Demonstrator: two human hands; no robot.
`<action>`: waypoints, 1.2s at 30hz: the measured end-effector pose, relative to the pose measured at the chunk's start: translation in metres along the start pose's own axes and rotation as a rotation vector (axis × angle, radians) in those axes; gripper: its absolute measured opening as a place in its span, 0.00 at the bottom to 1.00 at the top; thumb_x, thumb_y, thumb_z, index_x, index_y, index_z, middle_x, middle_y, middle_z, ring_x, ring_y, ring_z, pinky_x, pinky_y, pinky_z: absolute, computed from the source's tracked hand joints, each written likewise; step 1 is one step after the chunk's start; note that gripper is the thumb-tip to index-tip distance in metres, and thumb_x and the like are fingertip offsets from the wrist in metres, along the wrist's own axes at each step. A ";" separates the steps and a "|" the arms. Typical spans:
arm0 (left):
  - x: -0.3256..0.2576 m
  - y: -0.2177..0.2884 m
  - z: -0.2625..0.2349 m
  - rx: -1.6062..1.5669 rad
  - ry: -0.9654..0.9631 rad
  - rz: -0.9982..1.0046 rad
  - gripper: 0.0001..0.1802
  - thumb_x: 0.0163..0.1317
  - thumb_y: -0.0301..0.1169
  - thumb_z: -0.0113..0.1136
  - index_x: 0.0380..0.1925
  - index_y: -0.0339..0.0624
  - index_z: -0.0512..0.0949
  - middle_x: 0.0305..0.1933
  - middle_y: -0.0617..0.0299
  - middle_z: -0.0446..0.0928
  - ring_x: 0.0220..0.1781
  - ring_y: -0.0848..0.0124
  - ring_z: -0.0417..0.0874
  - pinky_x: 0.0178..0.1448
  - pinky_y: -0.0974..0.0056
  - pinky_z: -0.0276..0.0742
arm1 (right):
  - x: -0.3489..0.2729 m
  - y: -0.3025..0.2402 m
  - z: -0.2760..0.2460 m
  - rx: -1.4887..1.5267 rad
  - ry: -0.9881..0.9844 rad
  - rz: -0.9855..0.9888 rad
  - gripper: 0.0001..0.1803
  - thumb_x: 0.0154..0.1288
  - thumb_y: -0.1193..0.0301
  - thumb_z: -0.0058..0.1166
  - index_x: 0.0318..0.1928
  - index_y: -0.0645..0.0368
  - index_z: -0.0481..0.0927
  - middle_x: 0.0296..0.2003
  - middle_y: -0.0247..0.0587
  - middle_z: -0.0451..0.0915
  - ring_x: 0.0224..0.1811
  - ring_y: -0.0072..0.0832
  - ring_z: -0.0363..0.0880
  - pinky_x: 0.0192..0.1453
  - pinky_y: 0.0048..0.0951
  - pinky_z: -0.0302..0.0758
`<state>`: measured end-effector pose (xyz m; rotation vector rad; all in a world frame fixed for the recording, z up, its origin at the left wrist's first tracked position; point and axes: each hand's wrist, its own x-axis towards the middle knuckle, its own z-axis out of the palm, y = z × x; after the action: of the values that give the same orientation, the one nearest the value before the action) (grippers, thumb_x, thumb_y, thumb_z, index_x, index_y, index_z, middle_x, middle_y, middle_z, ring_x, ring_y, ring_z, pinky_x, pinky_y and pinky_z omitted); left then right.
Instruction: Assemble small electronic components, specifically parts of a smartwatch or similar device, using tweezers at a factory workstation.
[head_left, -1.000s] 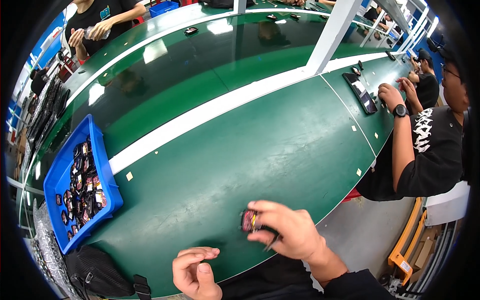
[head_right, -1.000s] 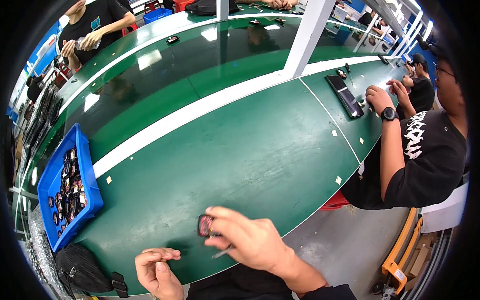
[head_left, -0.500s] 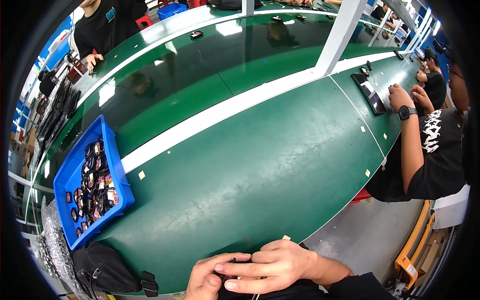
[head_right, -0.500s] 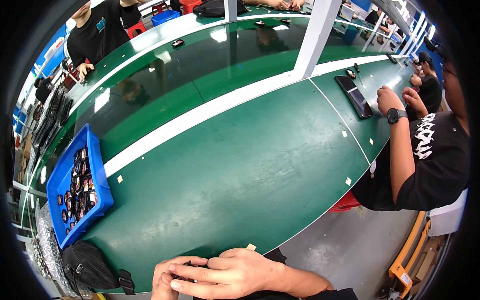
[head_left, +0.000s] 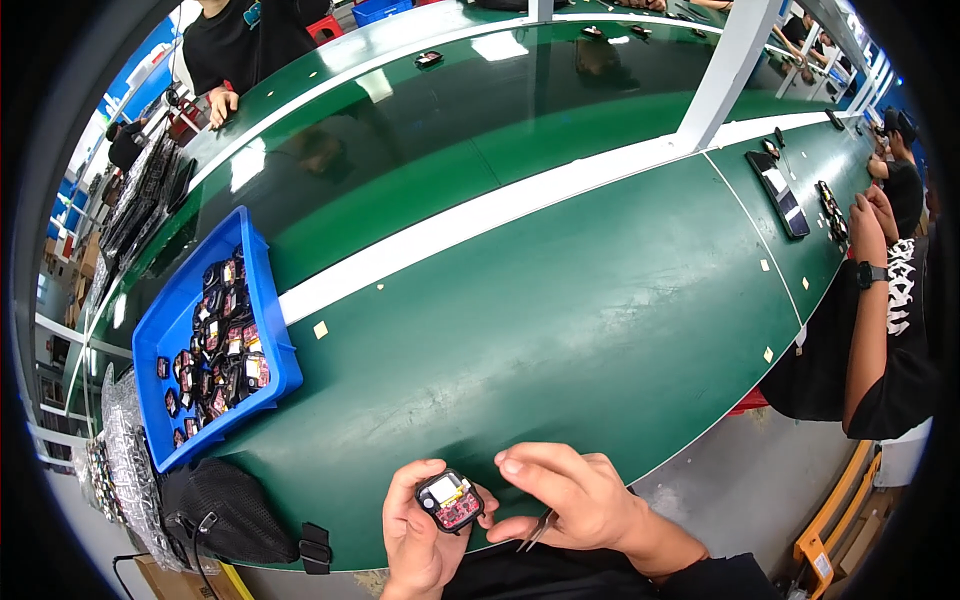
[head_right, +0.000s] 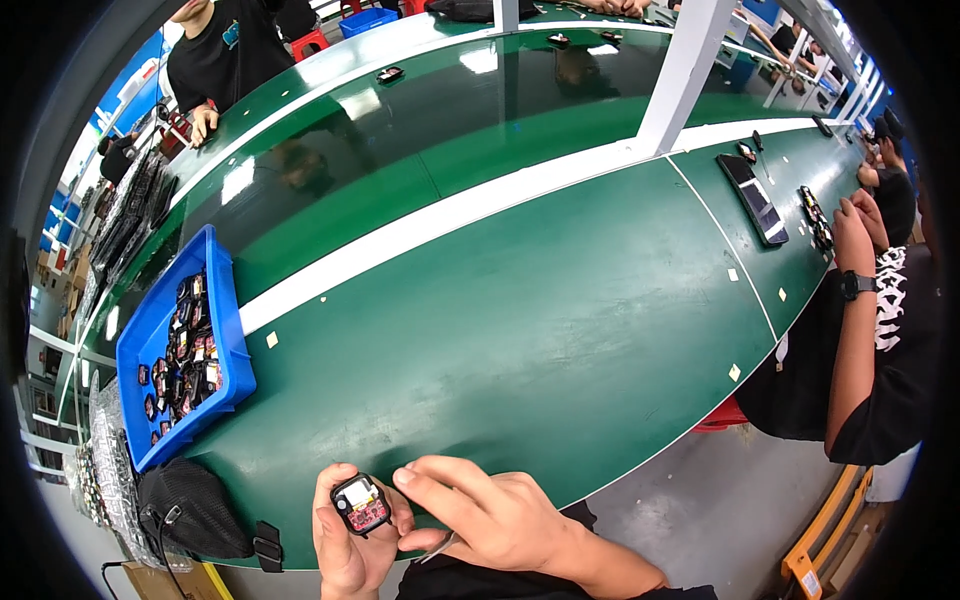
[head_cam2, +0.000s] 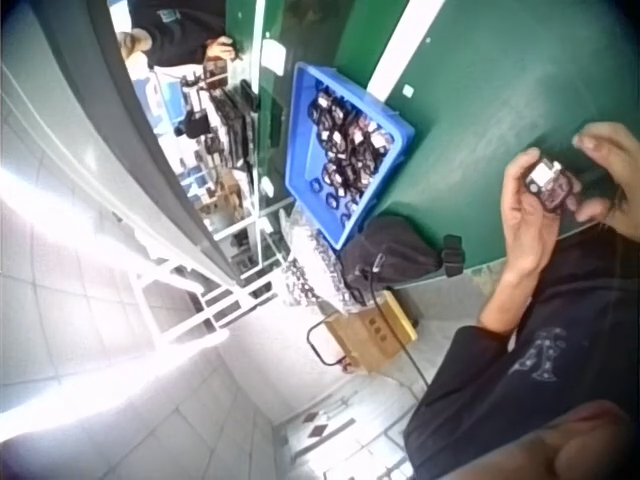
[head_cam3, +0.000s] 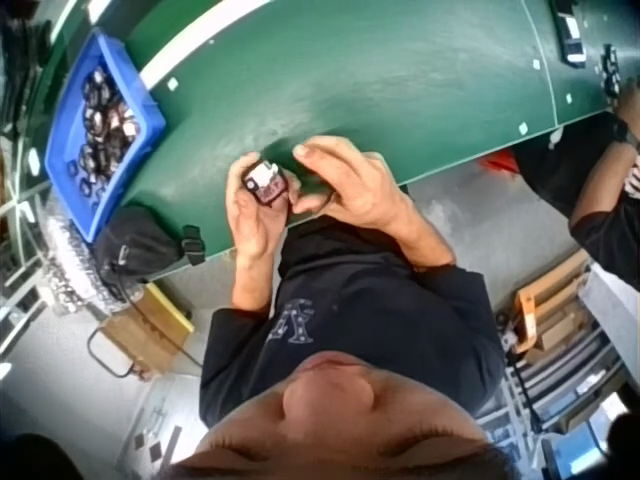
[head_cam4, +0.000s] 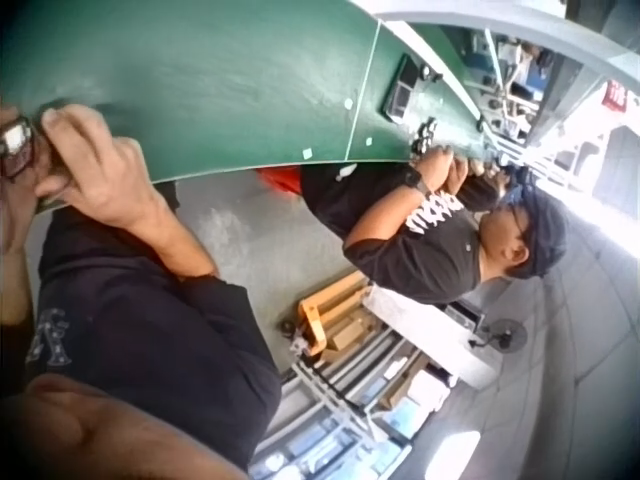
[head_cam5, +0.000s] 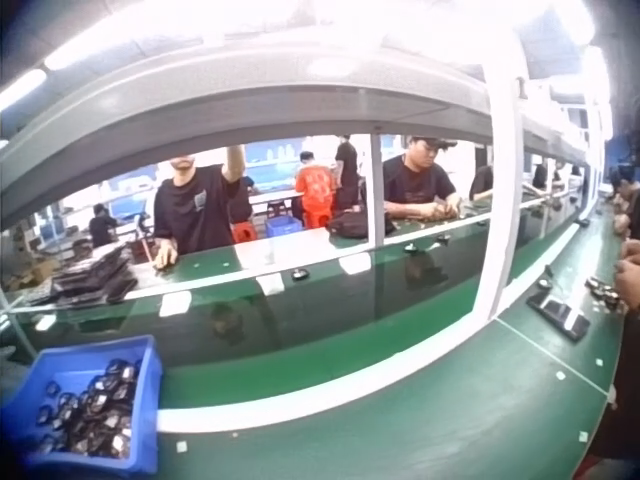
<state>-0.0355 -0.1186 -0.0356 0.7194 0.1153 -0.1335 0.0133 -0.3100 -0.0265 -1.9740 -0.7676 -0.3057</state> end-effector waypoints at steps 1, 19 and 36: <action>-0.002 -0.005 -0.009 0.097 0.015 0.032 0.33 0.71 0.52 0.63 0.63 0.41 0.68 0.50 0.43 0.82 0.47 0.54 0.86 0.48 0.53 0.85 | 0.002 -0.001 -0.001 0.019 -0.009 0.028 0.38 0.55 0.55 0.77 0.60 0.62 0.77 0.47 0.46 0.85 0.33 0.31 0.88 0.31 0.25 0.84; 0.003 -0.018 0.019 0.392 0.227 0.234 0.40 0.58 0.40 0.80 0.63 0.31 0.70 0.47 0.57 0.81 0.48 0.73 0.84 0.50 0.71 0.81 | 0.009 0.005 -0.002 0.189 -0.038 0.140 0.29 0.55 0.62 0.78 0.55 0.61 0.85 0.43 0.47 0.89 0.34 0.34 0.90 0.32 0.27 0.84; 0.009 -0.018 0.008 0.236 0.196 0.328 0.39 0.53 0.43 0.82 0.57 0.33 0.73 0.59 0.50 0.72 0.58 0.54 0.85 0.54 0.55 0.92 | 0.002 0.004 0.001 0.150 -0.083 0.256 0.21 0.62 0.76 0.68 0.55 0.62 0.79 0.46 0.45 0.81 0.34 0.36 0.86 0.33 0.31 0.84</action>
<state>-0.0286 -0.1386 -0.0428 0.9767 0.1681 0.2416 0.0170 -0.3099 -0.0286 -1.9246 -0.5637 -0.0139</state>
